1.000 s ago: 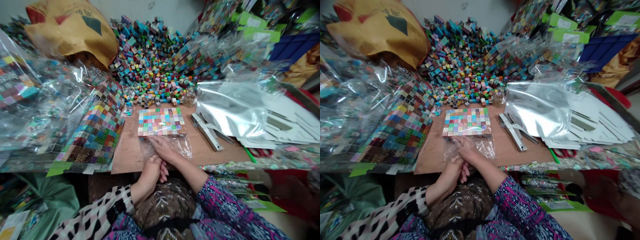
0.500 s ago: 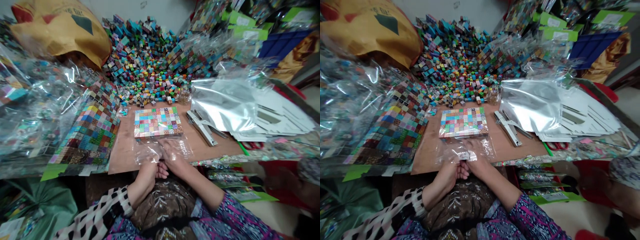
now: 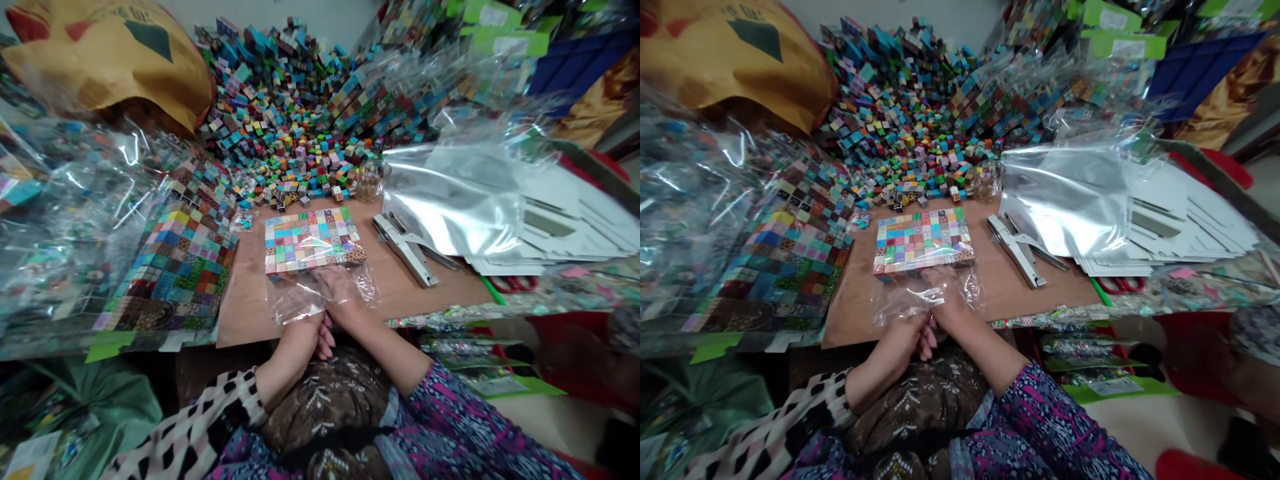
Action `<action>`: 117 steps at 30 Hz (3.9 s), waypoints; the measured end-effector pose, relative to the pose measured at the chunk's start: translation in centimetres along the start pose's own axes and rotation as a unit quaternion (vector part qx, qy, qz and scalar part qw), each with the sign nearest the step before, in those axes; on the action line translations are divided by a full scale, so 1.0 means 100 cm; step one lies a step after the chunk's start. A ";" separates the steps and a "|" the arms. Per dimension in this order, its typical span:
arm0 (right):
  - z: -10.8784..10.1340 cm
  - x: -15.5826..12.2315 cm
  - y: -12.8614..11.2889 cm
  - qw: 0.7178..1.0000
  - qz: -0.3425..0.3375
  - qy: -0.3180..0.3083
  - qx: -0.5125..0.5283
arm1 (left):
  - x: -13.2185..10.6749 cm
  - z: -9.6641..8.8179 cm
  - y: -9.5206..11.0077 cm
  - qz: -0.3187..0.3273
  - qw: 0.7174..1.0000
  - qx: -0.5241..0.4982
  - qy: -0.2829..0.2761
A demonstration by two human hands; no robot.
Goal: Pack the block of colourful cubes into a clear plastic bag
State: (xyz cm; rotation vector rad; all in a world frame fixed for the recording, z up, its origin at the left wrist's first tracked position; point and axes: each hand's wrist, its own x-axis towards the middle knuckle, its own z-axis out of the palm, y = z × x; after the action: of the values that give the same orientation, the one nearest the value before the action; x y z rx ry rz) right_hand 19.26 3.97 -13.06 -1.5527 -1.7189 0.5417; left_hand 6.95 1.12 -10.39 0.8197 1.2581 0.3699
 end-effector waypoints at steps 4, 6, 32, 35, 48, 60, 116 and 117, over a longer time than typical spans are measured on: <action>-0.002 0.002 -0.004 1.000 0.019 -0.010 0.017 | 0.000 0.000 0.000 0.003 1.000 0.028 0.005; -0.002 0.003 -0.005 0.999 0.028 -0.014 0.024 | -0.001 0.000 0.001 0.006 0.999 0.038 0.006; -0.079 -0.094 -0.026 0.950 -0.125 0.139 -0.249 | -0.066 -0.067 0.062 0.488 0.681 0.527 0.145; -0.064 -0.076 -0.018 0.928 -0.107 0.126 -0.334 | -0.041 -0.053 0.043 0.516 0.550 0.637 0.162; -0.040 -0.046 0.016 0.917 -0.220 0.011 -0.331 | 0.010 -0.061 0.017 0.522 0.466 0.698 0.148; -0.044 -0.012 0.004 0.927 -0.087 -0.139 -0.337 | 0.034 -0.065 0.020 0.544 0.541 0.631 0.117; -0.045 0.096 0.034 0.958 0.037 -0.109 -0.263 | 0.067 -0.062 0.094 0.383 0.639 0.643 0.177; -0.046 0.095 0.037 0.961 0.051 -0.098 -0.253 | 0.070 -0.063 0.093 0.399 0.638 0.634 0.176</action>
State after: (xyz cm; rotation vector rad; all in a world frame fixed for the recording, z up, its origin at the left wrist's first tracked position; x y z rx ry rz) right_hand 25.25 13.11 -10.59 -2.0063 -2.0459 0.3250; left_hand 4.79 14.14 -9.06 2.6944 1.3565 0.2954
